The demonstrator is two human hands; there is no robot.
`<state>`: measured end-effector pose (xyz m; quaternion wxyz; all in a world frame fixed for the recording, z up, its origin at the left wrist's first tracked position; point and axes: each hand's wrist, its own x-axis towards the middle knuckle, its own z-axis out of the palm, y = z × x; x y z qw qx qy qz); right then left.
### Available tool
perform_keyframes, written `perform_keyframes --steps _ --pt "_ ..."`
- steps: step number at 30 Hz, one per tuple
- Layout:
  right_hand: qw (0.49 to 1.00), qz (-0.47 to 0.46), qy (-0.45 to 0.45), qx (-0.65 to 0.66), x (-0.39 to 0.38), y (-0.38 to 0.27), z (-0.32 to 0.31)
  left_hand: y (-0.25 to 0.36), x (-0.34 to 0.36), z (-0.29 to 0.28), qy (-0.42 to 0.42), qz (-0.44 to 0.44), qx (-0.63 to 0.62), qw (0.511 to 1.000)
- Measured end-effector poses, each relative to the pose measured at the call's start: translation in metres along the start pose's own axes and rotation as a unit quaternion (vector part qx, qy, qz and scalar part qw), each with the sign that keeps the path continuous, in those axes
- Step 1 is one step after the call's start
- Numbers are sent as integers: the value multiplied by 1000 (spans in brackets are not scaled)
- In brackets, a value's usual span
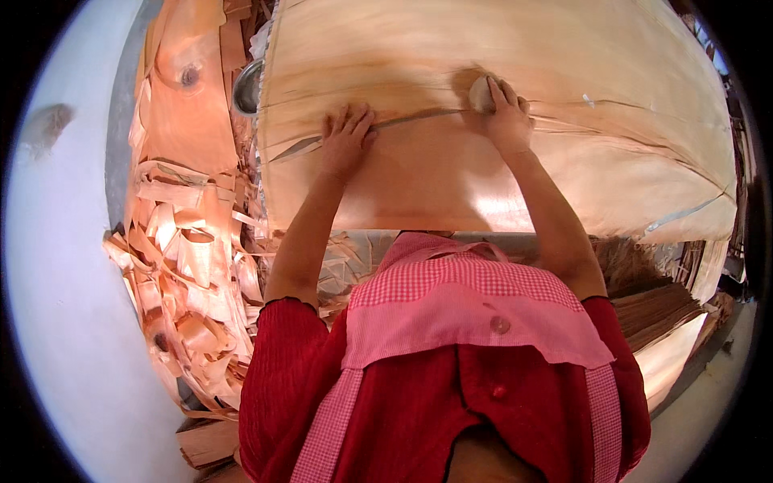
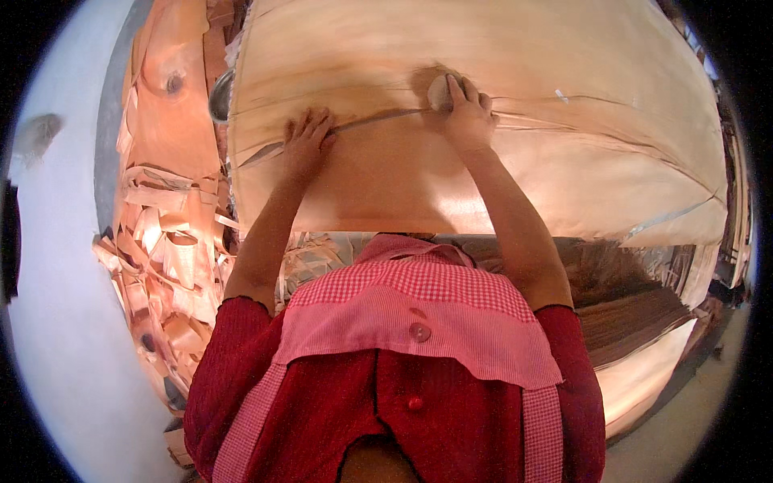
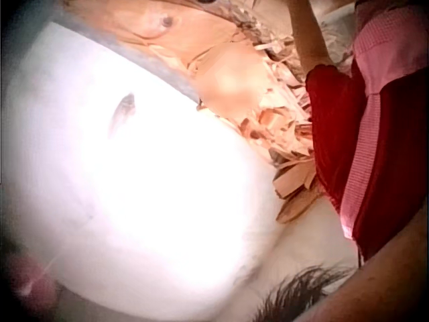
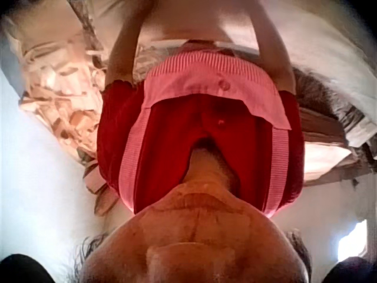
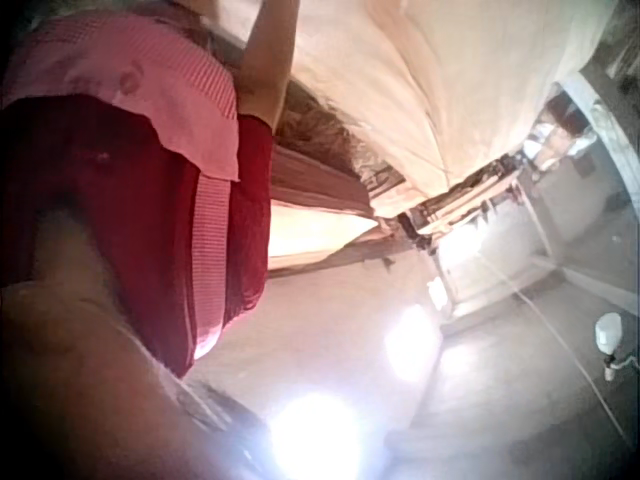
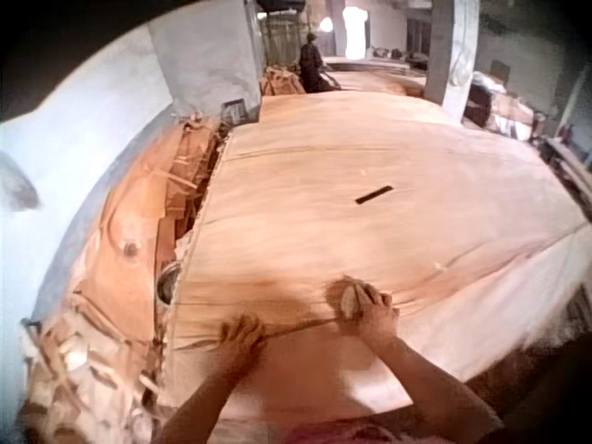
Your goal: The person applies wood veneer to a larger panel, using a long stick to align the edges and a utility knife to trim excess material. They subsequently use a hand block to press and smooth the veneer onto the surface.
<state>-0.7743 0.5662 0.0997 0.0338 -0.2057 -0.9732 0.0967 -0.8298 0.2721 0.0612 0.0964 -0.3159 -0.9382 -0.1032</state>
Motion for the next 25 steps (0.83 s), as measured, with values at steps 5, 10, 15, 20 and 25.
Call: perform_keyframes --steps 5,10,15,20,25 --pt "982 -178 58 -25 0 -73 -28 -18 -22 15 26 31 -29 999" --pt "937 -347 4 -38 5 -132 30 -35 -29 -7 -18 58 -12 998" --pt "945 -315 -28 -79 4 -154 23 -83 -83 -29 0 -65 -31 997" --pt "865 -489 72 88 -36 -242 48 -99 -106 -37 25 -135 15 990" --pt "897 -442 -5 -8 -33 -251 60 -95 -103 -30 6 -132 37 991"
